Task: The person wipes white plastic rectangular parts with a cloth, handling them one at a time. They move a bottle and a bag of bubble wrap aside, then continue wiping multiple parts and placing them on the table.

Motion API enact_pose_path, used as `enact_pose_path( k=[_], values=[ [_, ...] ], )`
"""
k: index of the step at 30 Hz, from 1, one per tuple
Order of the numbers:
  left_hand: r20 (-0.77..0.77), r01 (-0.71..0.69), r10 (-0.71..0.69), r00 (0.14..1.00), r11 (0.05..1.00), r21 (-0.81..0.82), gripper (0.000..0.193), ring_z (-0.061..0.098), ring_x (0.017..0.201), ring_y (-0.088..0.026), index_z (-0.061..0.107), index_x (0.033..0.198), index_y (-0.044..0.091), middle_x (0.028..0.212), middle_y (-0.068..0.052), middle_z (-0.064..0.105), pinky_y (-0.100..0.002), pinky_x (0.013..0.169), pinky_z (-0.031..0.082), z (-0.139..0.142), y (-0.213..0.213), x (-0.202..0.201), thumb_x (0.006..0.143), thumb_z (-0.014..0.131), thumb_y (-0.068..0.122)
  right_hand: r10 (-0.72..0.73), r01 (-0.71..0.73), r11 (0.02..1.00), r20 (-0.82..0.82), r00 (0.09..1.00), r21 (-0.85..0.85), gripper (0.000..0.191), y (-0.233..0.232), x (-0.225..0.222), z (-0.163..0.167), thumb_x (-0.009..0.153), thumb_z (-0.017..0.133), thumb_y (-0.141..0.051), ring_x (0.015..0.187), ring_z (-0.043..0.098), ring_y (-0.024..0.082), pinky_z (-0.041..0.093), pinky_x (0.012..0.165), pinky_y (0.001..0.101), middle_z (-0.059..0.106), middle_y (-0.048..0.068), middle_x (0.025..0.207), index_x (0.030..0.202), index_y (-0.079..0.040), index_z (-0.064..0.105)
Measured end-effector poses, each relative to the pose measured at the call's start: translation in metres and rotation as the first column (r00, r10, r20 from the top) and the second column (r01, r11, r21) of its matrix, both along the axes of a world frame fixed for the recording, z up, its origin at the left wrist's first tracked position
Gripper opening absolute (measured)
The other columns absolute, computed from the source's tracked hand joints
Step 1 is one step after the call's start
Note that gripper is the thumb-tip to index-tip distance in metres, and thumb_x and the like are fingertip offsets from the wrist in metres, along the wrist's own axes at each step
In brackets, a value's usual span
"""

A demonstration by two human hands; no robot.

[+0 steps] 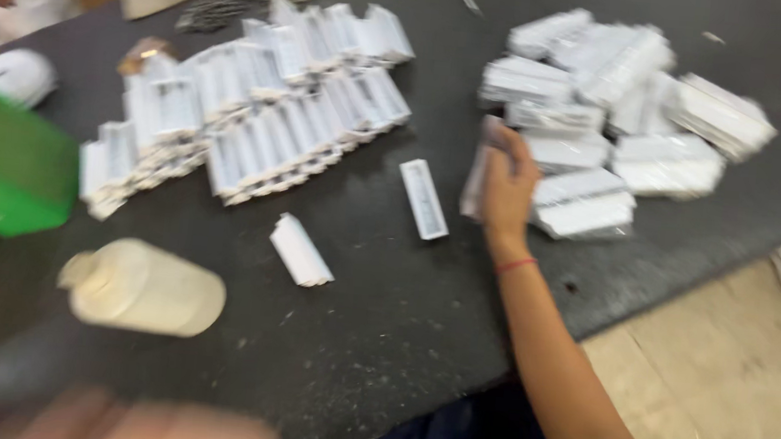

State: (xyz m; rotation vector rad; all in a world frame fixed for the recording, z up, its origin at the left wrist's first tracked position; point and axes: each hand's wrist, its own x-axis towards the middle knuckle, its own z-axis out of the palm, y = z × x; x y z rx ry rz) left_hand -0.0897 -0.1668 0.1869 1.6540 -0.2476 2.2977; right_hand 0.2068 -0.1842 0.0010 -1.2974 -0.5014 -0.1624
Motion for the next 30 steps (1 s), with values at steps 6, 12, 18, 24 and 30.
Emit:
enact_pose_path(
  k=[6,12,18,24,30],
  values=[
    [0.226,0.418,-0.867,0.445,-0.022,-0.908,0.055,0.06,0.107,-0.018,0.065,0.122,0.006,0.116,-0.006,0.069,-0.032,0.09,0.042,-0.095,0.083,0.099,0.112,0.035,0.051,0.215,-0.206,0.976,-0.366,0.905,0.063,0.034,0.012,0.023,-0.031,0.091,0.059,-0.003,0.1,0.067,0.013,0.054,0.089,0.0257,0.072,0.008,0.115,0.123,0.001,0.069],
    [0.372,0.258,-0.818,0.438,-0.283,-0.924,0.06,0.061,0.113,-0.017,0.065,0.126,0.008,0.123,-0.005,0.068,-0.032,0.094,0.043,-0.174,0.114,0.12,0.105,0.035,0.056,0.159,-0.248,0.895,-0.254,0.954,-0.371,0.037,0.006,-0.008,-0.002,0.093,0.06,-0.012,0.074,0.07,0.015,0.056,0.069,0.0288,0.075,0.013,0.092,0.128,-0.003,0.071],
    [0.338,0.229,-0.785,0.519,-0.253,-0.94,0.058,0.062,0.111,-0.017,0.065,0.125,0.009,0.121,-0.005,0.069,-0.032,0.093,0.043,-0.192,0.127,0.111,0.105,0.037,0.055,0.125,-0.205,0.832,-0.185,0.975,-0.516,0.044,0.012,-0.031,0.027,0.087,0.072,-0.022,0.077,0.073,0.018,0.058,0.066,0.0319,0.074,0.01,0.115,0.126,-0.002,0.067],
    [0.3,0.212,-0.731,0.613,-0.214,-0.954,0.054,0.065,0.106,-0.019,0.065,0.122,0.006,0.116,-0.008,0.07,-0.033,0.089,0.047,-0.208,0.131,0.112,0.105,0.043,0.051,0.153,-0.026,0.784,0.153,0.976,-0.62,0.057,0.024,-0.036,0.015,0.076,0.079,-0.014,0.113,0.067,0.029,0.053,0.097,0.0382,0.069,0.018,0.127,0.13,-0.001,0.068],
    [0.166,0.094,-0.754,0.636,-0.137,-0.986,0.052,0.067,0.102,-0.019,0.062,0.123,0.005,0.115,-0.008,0.069,-0.034,0.086,0.053,-0.211,0.13,0.121,0.101,0.05,0.051,0.237,-0.146,0.856,0.127,0.963,-0.496,0.061,0.037,-0.06,0.029,0.077,0.08,-0.015,0.117,0.066,0.027,0.052,0.097,0.0364,0.066,0.015,0.129,0.134,-0.002,0.061]
  ],
)
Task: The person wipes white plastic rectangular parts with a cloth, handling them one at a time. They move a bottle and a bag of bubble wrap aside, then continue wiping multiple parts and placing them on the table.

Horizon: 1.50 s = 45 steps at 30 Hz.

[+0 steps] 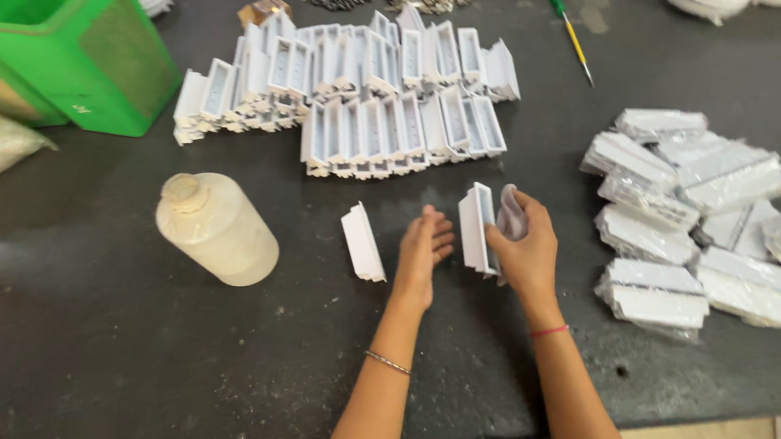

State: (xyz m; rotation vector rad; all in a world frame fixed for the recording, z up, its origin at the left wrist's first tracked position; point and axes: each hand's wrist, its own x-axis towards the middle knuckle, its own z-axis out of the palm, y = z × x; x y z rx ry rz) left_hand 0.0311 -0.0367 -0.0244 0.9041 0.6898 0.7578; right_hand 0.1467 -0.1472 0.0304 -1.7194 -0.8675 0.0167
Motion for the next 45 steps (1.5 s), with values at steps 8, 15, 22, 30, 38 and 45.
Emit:
enact_pose_path(
  k=[8,15,22,30,38,45],
  values=[
    [0.242,-0.042,0.044,0.969,0.999,-0.016,0.057,0.065,0.079,-0.008,0.07,0.121,0.004,0.098,-0.002,0.07,-0.024,0.067,0.053,0.026,0.008,-0.014,0.103,0.049,0.053,0.399,-0.369,0.91,-0.149,0.905,0.19,0.044,0.022,-0.02,0.052,0.094,0.068,-0.009,0.09,0.068,0.017,0.056,0.08,0.0292,0.067,0.011,0.104,0.136,-0.001,0.06],
    [0.231,0.016,0.022,0.973,0.987,-0.161,0.053,0.06,0.06,-0.01,0.07,0.113,0.003,0.078,-0.001,0.064,-0.026,0.052,0.049,0.029,0.024,-0.018,0.103,0.055,0.052,0.398,-0.381,0.914,-0.129,0.908,0.139,0.032,0.02,-0.014,0.044,0.098,0.058,-0.001,0.055,0.056,0.013,0.045,0.047,0.0258,0.06,0.004,0.096,0.129,-0.003,0.068],
    [0.269,0.113,-0.052,0.962,0.969,-0.217,0.051,0.057,0.051,-0.013,0.069,0.1,0.004,0.071,-0.003,0.061,-0.029,0.045,0.048,0.023,0.025,-0.013,0.098,0.061,0.055,0.452,-0.461,0.858,0.096,0.887,0.225,0.026,0.018,-0.007,0.035,0.107,0.057,0.002,0.068,0.059,0.008,0.047,0.056,0.0233,0.059,0.006,0.11,0.13,-0.003,0.068],
    [0.143,0.098,-0.067,0.987,0.97,-0.22,0.052,0.056,0.047,-0.014,0.066,0.093,0.005,0.065,-0.002,0.057,-0.028,0.041,0.047,0.029,0.016,-0.012,0.095,0.062,0.057,0.375,-0.403,0.908,0.201,0.905,0.117,0.025,0.016,-0.02,0.05,0.105,0.062,0.001,0.06,0.056,0.007,0.043,0.048,0.0225,0.061,0.007,0.108,0.129,-0.005,0.069],
    [0.245,0.112,-0.076,0.967,0.984,-0.136,0.052,0.057,0.053,-0.01,0.069,0.102,0.005,0.07,-0.001,0.06,-0.025,0.045,0.047,0.025,0.023,-0.017,0.097,0.061,0.056,0.365,-0.377,0.925,0.356,0.86,-0.037,0.043,0.01,-0.029,0.047,0.09,0.06,0.01,0.069,0.063,0.017,0.051,0.06,0.0299,0.066,0.011,0.111,0.127,-0.01,0.071],
    [0.3,-0.067,0.144,0.943,0.965,-0.252,0.046,0.059,0.059,-0.01,0.067,0.106,0.005,0.075,0.0,0.06,-0.029,0.051,0.05,0.013,0.032,-0.023,0.103,0.061,0.05,0.448,-0.43,0.893,0.37,0.814,-0.135,0.042,-0.022,-0.071,0.034,0.088,0.062,0.008,0.09,0.071,0.026,0.056,0.075,0.0327,0.069,0.011,0.117,0.124,-0.012,0.071]
  ],
)
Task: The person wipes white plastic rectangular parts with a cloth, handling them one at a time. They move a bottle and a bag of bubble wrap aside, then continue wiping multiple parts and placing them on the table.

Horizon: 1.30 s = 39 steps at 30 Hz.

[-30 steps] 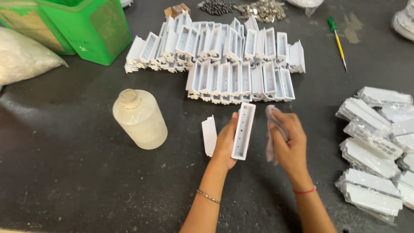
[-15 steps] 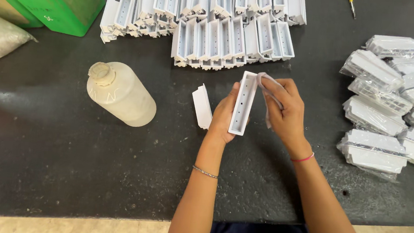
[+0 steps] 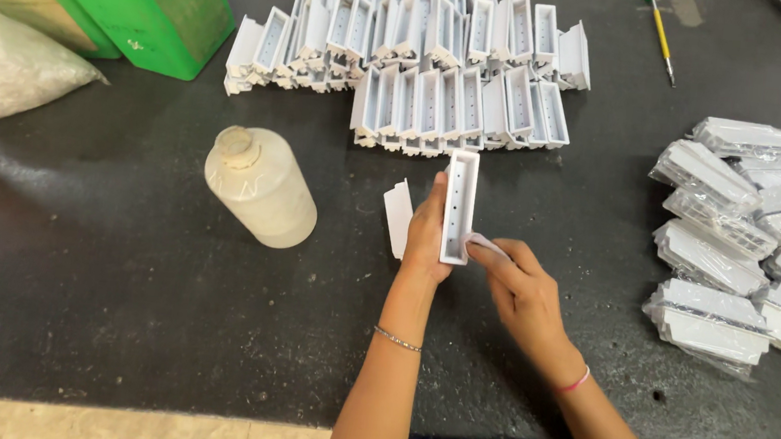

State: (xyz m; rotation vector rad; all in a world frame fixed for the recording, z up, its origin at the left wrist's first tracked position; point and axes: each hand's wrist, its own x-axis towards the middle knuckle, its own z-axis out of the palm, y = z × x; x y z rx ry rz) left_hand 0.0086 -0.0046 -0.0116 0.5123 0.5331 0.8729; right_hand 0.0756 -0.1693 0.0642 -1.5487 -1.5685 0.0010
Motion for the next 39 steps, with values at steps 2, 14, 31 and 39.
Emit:
enact_pose_path(
  k=[2,14,31,39],
  values=[
    [-0.02,-0.016,0.016,1.0,1.0,0.011,0.046,0.057,0.05,-0.014,0.064,0.098,0.007,0.068,-0.002,0.056,-0.032,0.044,0.049,-0.003,0.0,-0.003,0.102,0.059,0.053,0.025,-0.025,0.999,-0.006,1.0,-0.033,0.042,-0.009,-0.008,-0.002,0.087,0.063,0.008,0.088,0.071,0.024,0.056,0.073,0.0323,0.069,0.01,0.116,0.123,-0.013,0.071],
    [0.085,-0.136,0.146,0.986,0.984,-0.112,0.053,0.065,0.083,-0.01,0.067,0.12,0.007,0.096,0.0,0.067,-0.028,0.071,0.055,-0.014,0.002,-0.007,0.098,0.058,0.054,-0.119,0.064,0.991,-0.557,0.822,-0.117,0.029,-0.035,-0.041,0.019,0.101,0.057,-0.005,0.041,0.054,0.005,0.039,0.034,0.0203,0.064,0.005,0.107,0.126,-0.007,0.07],
    [0.01,-0.282,0.286,0.958,0.936,0.213,0.044,0.051,0.073,-0.007,0.062,0.102,0.008,0.082,0.004,0.053,-0.024,0.062,0.044,0.012,-0.012,-0.008,0.106,0.051,0.05,-0.262,0.257,0.965,-0.207,0.943,-0.048,0.046,-0.007,-0.048,0.009,0.093,0.055,0.01,0.057,0.059,0.013,0.05,0.05,0.0279,0.063,0.007,0.101,0.131,-0.011,0.069],
    [-0.163,-0.135,0.325,0.932,0.727,0.673,0.047,0.048,0.086,-0.008,0.058,0.101,0.004,0.091,0.0,0.053,-0.025,0.077,0.044,0.039,-0.042,-0.009,0.114,0.039,0.045,-0.225,0.22,0.974,-0.409,0.885,-0.058,0.044,0.004,-0.03,0.053,0.099,0.051,0.006,0.048,0.059,0.019,0.049,0.041,0.0311,0.057,0.014,0.109,0.14,-0.006,0.062]
  ],
)
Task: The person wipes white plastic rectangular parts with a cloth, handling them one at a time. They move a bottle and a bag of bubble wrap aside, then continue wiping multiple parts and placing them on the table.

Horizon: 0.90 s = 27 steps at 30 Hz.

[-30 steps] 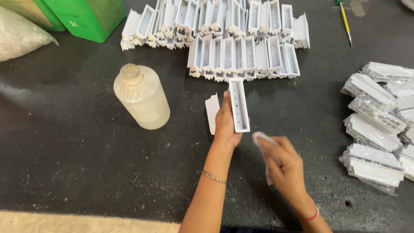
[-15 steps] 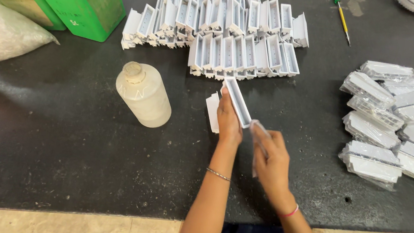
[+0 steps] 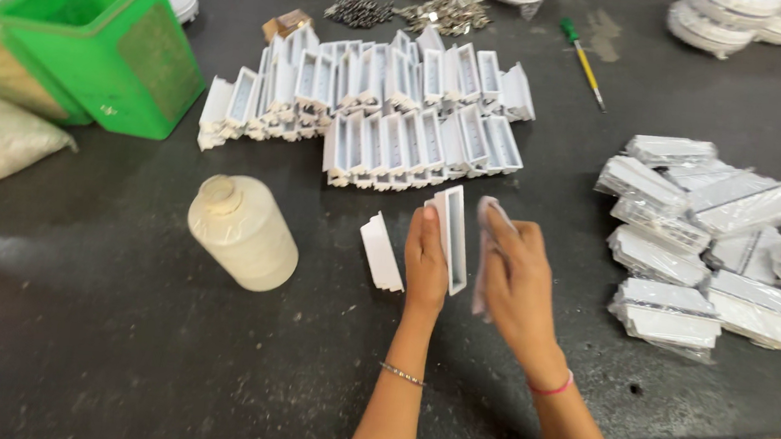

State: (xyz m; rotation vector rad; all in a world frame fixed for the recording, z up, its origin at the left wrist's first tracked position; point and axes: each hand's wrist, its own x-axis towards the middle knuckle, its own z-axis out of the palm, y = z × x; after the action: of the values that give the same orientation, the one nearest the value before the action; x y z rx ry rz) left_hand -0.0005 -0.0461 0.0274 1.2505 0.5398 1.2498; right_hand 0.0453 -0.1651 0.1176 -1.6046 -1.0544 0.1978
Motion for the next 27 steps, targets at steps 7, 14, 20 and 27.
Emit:
enact_pose_path(
  k=[7,14,20,27],
  values=[
    [-0.004,0.054,-0.054,0.999,0.998,-0.026,0.043,0.051,0.087,-0.01,0.058,0.105,0.004,0.092,-0.001,0.056,-0.028,0.078,0.047,0.011,-0.012,-0.001,0.111,0.038,0.043,-0.033,-0.017,0.989,0.333,0.942,0.148,0.049,0.017,-0.002,-0.002,0.096,0.051,0.007,0.094,0.061,0.026,0.052,0.083,0.0343,0.057,0.016,0.114,0.143,-0.005,0.058],
    [-0.053,0.033,-0.031,0.998,0.999,0.029,0.041,0.056,0.087,-0.01,0.059,0.107,0.006,0.093,-0.002,0.062,-0.027,0.078,0.049,0.008,-0.018,0.005,0.108,0.039,0.042,-0.114,0.057,0.981,0.316,0.942,0.183,0.051,0.011,-0.004,-0.011,0.093,0.053,0.008,0.096,0.062,0.028,0.052,0.083,0.0344,0.058,0.018,0.117,0.142,-0.006,0.058],
    [-0.026,0.045,-0.045,0.999,0.999,0.018,0.042,0.054,0.087,-0.012,0.059,0.106,0.005,0.093,-0.004,0.06,-0.03,0.078,0.049,0.007,-0.019,0.003,0.112,0.039,0.041,-0.121,0.082,0.987,0.308,0.944,0.137,0.051,0.011,-0.005,-0.007,0.093,0.053,0.008,0.092,0.062,0.027,0.053,0.08,0.0345,0.058,0.018,0.116,0.142,-0.006,0.058],
    [-0.063,0.023,-0.022,0.998,0.999,0.022,0.041,0.056,0.088,-0.013,0.06,0.109,0.004,0.095,-0.005,0.062,-0.03,0.078,0.05,0.007,-0.019,0.004,0.11,0.04,0.041,-0.13,0.089,0.985,0.293,0.947,0.149,0.049,0.009,-0.004,-0.007,0.094,0.053,0.007,0.092,0.063,0.027,0.053,0.081,0.0344,0.058,0.017,0.115,0.141,-0.006,0.059]
  ],
)
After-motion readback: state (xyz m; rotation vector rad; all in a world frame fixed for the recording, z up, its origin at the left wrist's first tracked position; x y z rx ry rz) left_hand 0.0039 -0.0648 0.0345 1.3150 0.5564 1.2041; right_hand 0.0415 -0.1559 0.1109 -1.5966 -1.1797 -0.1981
